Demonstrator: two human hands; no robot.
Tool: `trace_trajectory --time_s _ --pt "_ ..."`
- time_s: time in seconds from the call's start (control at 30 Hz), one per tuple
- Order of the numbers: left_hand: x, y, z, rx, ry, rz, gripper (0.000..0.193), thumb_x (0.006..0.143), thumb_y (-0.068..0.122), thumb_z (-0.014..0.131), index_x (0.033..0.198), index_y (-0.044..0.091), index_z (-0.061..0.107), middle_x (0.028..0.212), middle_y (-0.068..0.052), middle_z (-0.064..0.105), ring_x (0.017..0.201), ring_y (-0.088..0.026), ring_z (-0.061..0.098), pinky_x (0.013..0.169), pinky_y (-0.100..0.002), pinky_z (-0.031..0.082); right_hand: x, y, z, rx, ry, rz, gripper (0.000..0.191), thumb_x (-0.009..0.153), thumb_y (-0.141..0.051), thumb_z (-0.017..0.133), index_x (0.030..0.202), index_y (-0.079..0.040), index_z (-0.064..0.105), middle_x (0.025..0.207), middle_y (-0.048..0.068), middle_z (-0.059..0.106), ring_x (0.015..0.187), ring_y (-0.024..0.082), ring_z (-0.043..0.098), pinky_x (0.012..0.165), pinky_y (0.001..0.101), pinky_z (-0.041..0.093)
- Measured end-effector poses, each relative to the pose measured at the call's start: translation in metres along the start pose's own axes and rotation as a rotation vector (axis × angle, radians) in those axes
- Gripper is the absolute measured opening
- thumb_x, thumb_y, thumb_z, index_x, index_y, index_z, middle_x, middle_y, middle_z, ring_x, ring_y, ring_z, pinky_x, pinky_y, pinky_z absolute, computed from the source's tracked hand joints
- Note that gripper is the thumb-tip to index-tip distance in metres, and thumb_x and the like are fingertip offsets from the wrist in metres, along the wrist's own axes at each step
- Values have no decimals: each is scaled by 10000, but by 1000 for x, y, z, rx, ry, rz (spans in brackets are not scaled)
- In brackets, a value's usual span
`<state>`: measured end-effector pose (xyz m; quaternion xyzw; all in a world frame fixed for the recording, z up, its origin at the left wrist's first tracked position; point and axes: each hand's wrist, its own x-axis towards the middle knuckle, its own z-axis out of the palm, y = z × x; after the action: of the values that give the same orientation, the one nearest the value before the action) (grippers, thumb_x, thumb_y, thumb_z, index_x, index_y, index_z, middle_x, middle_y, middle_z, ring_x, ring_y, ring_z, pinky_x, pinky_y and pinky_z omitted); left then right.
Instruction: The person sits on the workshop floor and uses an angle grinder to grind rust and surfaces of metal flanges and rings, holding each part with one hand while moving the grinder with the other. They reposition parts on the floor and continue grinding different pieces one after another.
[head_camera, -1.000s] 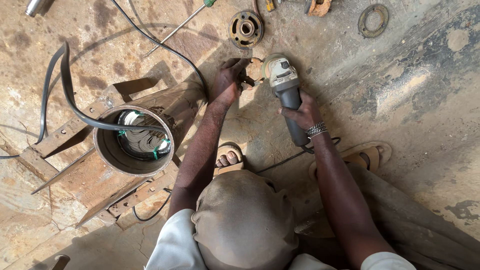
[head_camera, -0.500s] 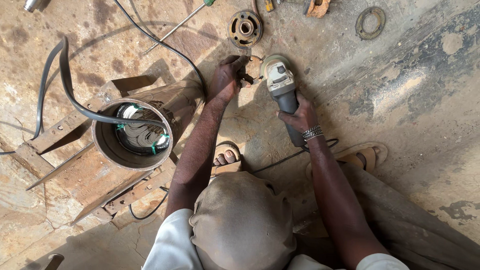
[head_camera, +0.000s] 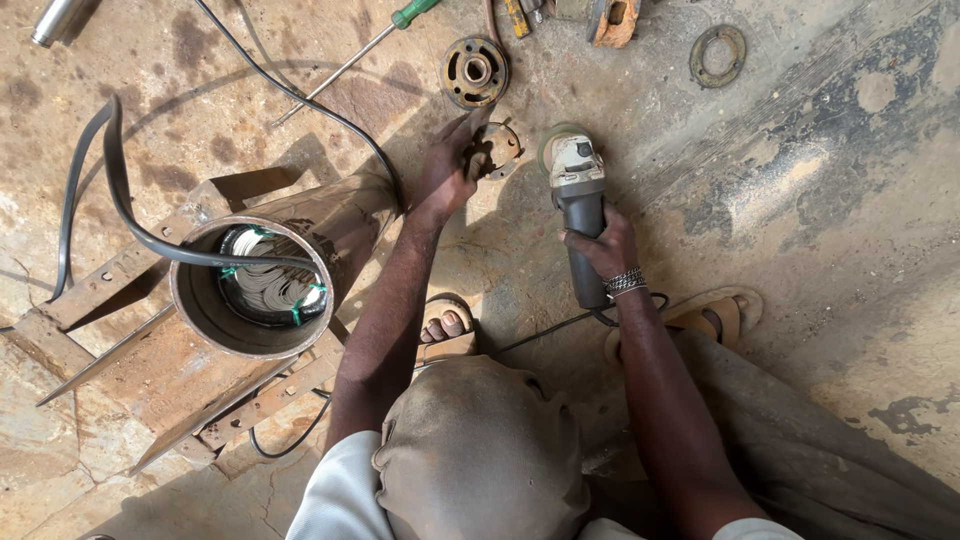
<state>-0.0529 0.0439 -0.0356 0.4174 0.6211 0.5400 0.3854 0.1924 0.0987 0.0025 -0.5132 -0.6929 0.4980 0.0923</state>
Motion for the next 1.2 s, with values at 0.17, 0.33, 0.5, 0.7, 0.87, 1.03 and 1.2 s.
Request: trace_trajectory --time_s 0.17,0.33,0.5,0.7,0.87,1.03,1.2 --pt "-17 12 10 470 144 52 799 687 116 855 1411 27 527 1263 -202 614 1207 -353 608 1042 -432 546 11 -1 -4 0 -33 -39 619 685 -348 885 1170 -32 667 971 127 751 829 221 744 744 386 627" --pt "-7 14 4 552 64 25 682 812 -13 813 1445 94 583 1313 -138 687 1242 -261 634 1137 -382 530 33 -7 -3 -195 -110 -107 633 675 -409 899 1126 -20 685 976 150 757 858 251 748 773 409 614" --pt "7 12 -3 632 -31 -5 689 754 4 802 1402 137 612 1304 -90 705 1199 -265 623 1105 -391 493 34 -8 -6 -246 -185 -135 684 667 -465 898 1136 -17 681 987 167 751 878 273 746 791 426 609" --pt "10 7 -2 693 -63 -24 487 919 90 719 1391 172 629 1276 -80 721 1113 -254 645 1040 -370 519 30 -7 0 -221 -146 -80 706 666 -466 869 1176 -23 663 998 171 750 873 288 747 780 438 615" --pt "10 2 -5 701 -70 20 417 965 101 668 1377 160 638 1244 -79 740 1064 -229 674 1030 -357 526 32 -5 2 -279 -129 -179 696 690 -477 898 1160 -19 666 1004 177 750 904 311 747 816 462 605" --pt "11 2 -10 675 -68 171 513 872 78 696 1377 125 621 1236 -101 744 1078 -205 704 1067 -380 487 27 -5 5 -242 -135 -158 741 669 -469 902 1184 -10 633 998 175 746 885 308 750 807 449 612" --pt "12 13 -9 660 -75 76 414 969 76 670 1376 139 630 1249 -87 741 1044 -180 709 1058 -366 489 24 -7 8 -201 -123 -128 722 675 -440 913 1182 -8 635 1000 169 753 878 296 757 803 440 614"
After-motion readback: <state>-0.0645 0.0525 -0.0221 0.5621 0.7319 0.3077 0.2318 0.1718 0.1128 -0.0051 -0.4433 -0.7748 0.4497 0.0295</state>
